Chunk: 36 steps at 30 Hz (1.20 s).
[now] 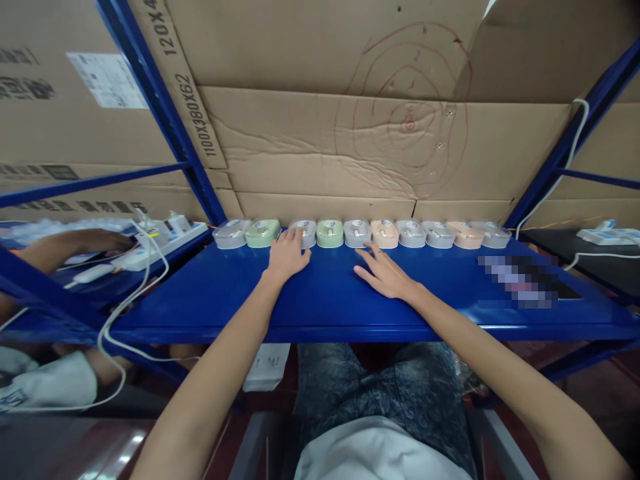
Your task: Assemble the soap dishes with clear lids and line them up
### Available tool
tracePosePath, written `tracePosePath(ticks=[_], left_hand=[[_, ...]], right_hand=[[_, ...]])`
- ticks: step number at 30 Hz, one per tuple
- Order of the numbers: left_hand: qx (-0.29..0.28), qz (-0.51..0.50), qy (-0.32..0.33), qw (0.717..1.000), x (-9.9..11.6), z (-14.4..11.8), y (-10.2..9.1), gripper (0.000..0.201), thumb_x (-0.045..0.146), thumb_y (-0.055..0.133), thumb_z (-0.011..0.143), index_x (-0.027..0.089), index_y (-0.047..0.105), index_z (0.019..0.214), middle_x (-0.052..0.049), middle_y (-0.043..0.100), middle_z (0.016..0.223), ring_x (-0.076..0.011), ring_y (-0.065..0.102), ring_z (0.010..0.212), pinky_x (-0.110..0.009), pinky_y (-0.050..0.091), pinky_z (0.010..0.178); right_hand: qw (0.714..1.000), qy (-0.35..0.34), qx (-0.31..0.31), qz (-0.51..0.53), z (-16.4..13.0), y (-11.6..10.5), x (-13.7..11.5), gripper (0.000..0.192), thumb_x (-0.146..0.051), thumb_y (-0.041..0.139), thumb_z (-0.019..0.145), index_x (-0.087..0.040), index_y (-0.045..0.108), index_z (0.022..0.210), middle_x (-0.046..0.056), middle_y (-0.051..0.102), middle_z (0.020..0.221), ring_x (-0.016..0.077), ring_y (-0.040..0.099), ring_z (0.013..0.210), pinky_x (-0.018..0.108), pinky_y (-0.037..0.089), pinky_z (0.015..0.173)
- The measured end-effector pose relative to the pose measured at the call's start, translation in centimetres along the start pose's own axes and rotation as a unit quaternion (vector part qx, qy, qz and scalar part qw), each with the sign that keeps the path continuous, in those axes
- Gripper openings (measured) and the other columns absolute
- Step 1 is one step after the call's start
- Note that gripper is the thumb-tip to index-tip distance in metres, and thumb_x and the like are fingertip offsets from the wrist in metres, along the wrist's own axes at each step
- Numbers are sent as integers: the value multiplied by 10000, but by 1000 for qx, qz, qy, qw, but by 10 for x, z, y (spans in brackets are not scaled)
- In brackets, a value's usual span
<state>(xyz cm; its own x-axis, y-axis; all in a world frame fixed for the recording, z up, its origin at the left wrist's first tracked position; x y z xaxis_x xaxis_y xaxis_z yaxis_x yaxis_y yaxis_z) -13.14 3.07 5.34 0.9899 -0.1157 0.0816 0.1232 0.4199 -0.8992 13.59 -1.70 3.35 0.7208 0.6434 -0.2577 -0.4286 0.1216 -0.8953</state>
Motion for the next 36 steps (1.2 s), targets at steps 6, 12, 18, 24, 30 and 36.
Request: tracePosePath(ticks=[6, 12, 18, 24, 30, 36], left_hand=[[-43, -40, -1, 998, -7, 2, 19, 922, 414, 561, 1036, 60, 162, 1788, -286, 211, 1850, -486, 206, 1719, -661, 279, 1350], [26, -94, -49, 994, -27, 14, 12, 854, 343, 517, 1015, 51, 242, 1768, -283, 258, 1837, -447, 216, 1727, -627, 248, 1376], [37, -68, -164, 983, -58, 11, 11, 799, 317, 439, 1010, 19, 312, 1741, -277, 270, 1836, -471, 125, 1739, -695, 177, 1372], [23, -34, -202, 979, -60, 0, 12, 839, 337, 497, 957, 0, 357, 1712, -269, 308, 1823, -516, 159, 1706, -757, 150, 1347], [159, 4, -253, 954, -52, -11, -29, 616, 434, 471, 993, 13, 636, 1412, -347, 595, 1487, -539, 441, 1473, -692, 389, 1207], [65, -26, -329, 942, -74, -15, -24, 907, 684, 710, 841, 114, 554, 1529, -360, 480, 1626, -617, 401, 1525, -802, 352, 1190]], right_hand=[[1000, -1, 5, 13, 0, 0, 1, 722, -696, 366, 1138, -205, 523, 1644, 229, 407, 1742, 479, 563, 1511, 677, 458, 1265], [1000, -9, 10, 10, 0, 1, 1, 726, -690, 361, 1140, -185, 540, 1628, 240, 429, 1719, 478, 576, 1495, 669, 462, 1266], [1000, -8, -4, -9, 0, 1, 1, 784, -719, 285, 1142, -168, 513, 1651, 244, 415, 1725, 466, 572, 1502, 648, 464, 1269], [1000, -11, -6, -14, 0, 0, 0, 781, -706, 281, 1145, -157, 515, 1649, 255, 432, 1716, 468, 578, 1493, 648, 469, 1261], [1000, -14, -3, -27, 0, 2, 0, 782, -700, 259, 1150, -147, 526, 1634, 257, 456, 1695, 453, 580, 1498, 634, 459, 1274], [1000, -16, 5, -16, 0, 2, 0, 742, -679, 294, 1154, -152, 554, 1609, 261, 474, 1681, 458, 605, 1464, 655, 474, 1252]])
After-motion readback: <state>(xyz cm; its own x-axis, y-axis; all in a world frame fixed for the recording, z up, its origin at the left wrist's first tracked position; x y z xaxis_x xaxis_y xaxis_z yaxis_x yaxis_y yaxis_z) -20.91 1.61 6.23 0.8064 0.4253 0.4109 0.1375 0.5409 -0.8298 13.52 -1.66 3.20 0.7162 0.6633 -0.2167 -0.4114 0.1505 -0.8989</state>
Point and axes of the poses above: each hand's wrist, its own z-axis towards the middle knuckle, its own y-axis out of the palm, x = y × z, the point moved 7 cm from there along z, towards the middle knuckle
